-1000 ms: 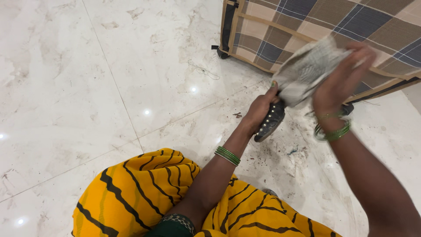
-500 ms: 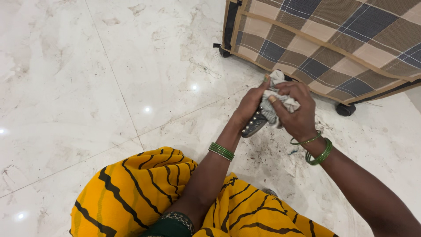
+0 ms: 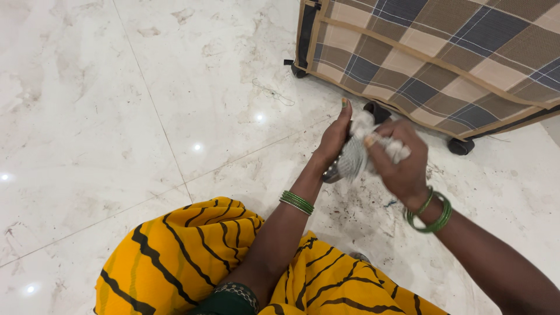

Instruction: The person sits on the floor and wipes a black studded shoe with a white cloth. They hold the shoe in one hand and rub the cloth over the upper and sides repeatedly.

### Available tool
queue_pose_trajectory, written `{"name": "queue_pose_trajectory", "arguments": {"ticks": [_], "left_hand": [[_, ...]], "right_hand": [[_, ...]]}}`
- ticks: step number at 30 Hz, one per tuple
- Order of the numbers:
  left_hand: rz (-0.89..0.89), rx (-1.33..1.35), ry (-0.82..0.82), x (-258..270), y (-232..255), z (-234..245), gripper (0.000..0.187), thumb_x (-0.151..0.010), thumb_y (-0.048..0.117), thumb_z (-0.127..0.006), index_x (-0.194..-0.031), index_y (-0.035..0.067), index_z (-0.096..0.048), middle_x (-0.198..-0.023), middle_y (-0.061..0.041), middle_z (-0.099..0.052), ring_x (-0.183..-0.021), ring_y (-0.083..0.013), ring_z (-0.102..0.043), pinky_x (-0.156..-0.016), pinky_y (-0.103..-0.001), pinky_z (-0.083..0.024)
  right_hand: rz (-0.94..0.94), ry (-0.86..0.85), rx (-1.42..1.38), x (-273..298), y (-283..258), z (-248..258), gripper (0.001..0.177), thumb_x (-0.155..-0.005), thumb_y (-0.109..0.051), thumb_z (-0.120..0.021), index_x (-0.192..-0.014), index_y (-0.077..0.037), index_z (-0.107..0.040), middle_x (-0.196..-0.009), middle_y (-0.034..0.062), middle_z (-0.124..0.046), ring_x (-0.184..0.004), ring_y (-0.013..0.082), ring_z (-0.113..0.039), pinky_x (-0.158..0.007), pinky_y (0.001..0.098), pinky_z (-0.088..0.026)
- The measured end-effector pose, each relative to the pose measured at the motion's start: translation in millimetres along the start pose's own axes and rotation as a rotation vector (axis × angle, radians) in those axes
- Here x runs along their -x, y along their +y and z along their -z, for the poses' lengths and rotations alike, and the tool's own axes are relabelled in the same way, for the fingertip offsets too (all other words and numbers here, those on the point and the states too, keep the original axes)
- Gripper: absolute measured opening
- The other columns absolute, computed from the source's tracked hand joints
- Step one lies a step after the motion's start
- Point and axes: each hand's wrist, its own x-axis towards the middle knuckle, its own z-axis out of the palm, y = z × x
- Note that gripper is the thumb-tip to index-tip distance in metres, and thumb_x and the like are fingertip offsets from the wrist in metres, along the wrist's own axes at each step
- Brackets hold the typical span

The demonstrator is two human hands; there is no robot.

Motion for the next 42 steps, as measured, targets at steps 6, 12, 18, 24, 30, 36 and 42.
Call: {"name": "queue_pose_trajectory", "arguments": {"ticks": [6, 12, 18, 24, 30, 36, 42], "left_hand": [[0.012, 0.007, -0.069, 12, 3, -8, 0.063, -0.090, 0.069, -0.028, -0.099, 0.020, -0.068, -0.083, -0.003, -0.068, -0.071, -0.0105, -0.067, -0.065, -0.025, -0.057], [-0.098, -0.133, -0.228, 12, 7, -8, 0.069, -0.106, 0.072, -0.025, -0.058, 0.023, -0.040, -0.053, 0.008, -0.043, -0.040, -0.0024, -0.049, -0.042, -0.017, -0.044], [-0.013, 0.009, -0.035, 3, 3, -1, 0.069, -0.100, 0.067, -0.032, -0.114, 0.009, -0.066, -0.078, -0.002, -0.066, -0.062, -0.0107, -0.065, -0.057, -0.025, -0.055], [0.024, 0.050, -0.050, 6, 2, -2, 0.070, -0.093, 0.066, -0.030, -0.121, 0.011, -0.063, -0.089, -0.003, -0.073, -0.075, -0.0124, -0.072, -0.068, -0.027, -0.060], [-0.037, -0.308, 0.043, 2, 0, -6, 0.070, -0.108, 0.063, -0.040, -0.069, 0.008, -0.059, -0.057, 0.005, -0.053, -0.044, -0.0050, -0.052, -0.042, -0.022, -0.043], [-0.099, 0.067, 0.106, 4, 2, -15, 0.036, -0.107, 0.036, -0.062, -0.088, 0.005, -0.064, -0.076, 0.001, -0.062, -0.065, -0.0089, -0.064, -0.064, -0.026, -0.058], [-0.118, 0.325, 0.125, -3, -5, -10, 0.032, -0.103, 0.034, -0.054, -0.115, 0.007, -0.063, -0.107, -0.007, -0.073, -0.098, -0.0168, -0.072, -0.089, -0.037, -0.060]], "right_hand": [[0.317, 0.027, 0.232, -13, 33, 2, 0.017, -0.087, -0.011, -0.076, -0.097, -0.004, -0.064, -0.101, 0.0099, -0.063, -0.102, 0.0273, -0.060, -0.088, 0.0400, -0.048], [0.166, 0.070, 0.442, -34, 94, 16, 0.018, -0.099, -0.012, -0.080, -0.099, -0.004, -0.063, -0.099, 0.0114, -0.061, -0.097, 0.0262, -0.057, -0.083, 0.0413, -0.045], [0.203, 0.000, 0.177, -19, 15, 1, 0.014, -0.096, -0.012, -0.077, -0.095, -0.005, -0.065, -0.097, 0.0088, -0.065, -0.091, 0.0240, -0.062, -0.075, 0.0361, -0.047], [0.312, 0.023, 0.232, -25, 37, 2, 0.021, -0.095, -0.016, -0.079, -0.096, -0.004, -0.061, -0.100, 0.0105, -0.064, -0.095, 0.0257, -0.061, -0.077, 0.0364, -0.048], [0.192, 0.055, 0.520, -41, 112, 23, 0.028, -0.094, -0.024, -0.079, -0.101, -0.004, -0.061, -0.095, 0.0108, -0.061, -0.093, 0.0282, -0.055, -0.080, 0.0406, -0.047], [-0.464, 0.205, -0.259, -71, 82, 46, 0.035, -0.108, -0.047, -0.054, -0.101, -0.013, -0.053, -0.092, 0.0045, -0.058, -0.081, 0.0159, -0.060, -0.067, 0.0317, -0.050], [-0.220, 0.248, -0.433, -77, 30, 69, 0.036, -0.116, -0.040, -0.042, -0.109, -0.005, -0.048, -0.105, 0.0049, -0.058, -0.100, 0.0123, -0.067, -0.089, 0.0311, -0.051]]}}
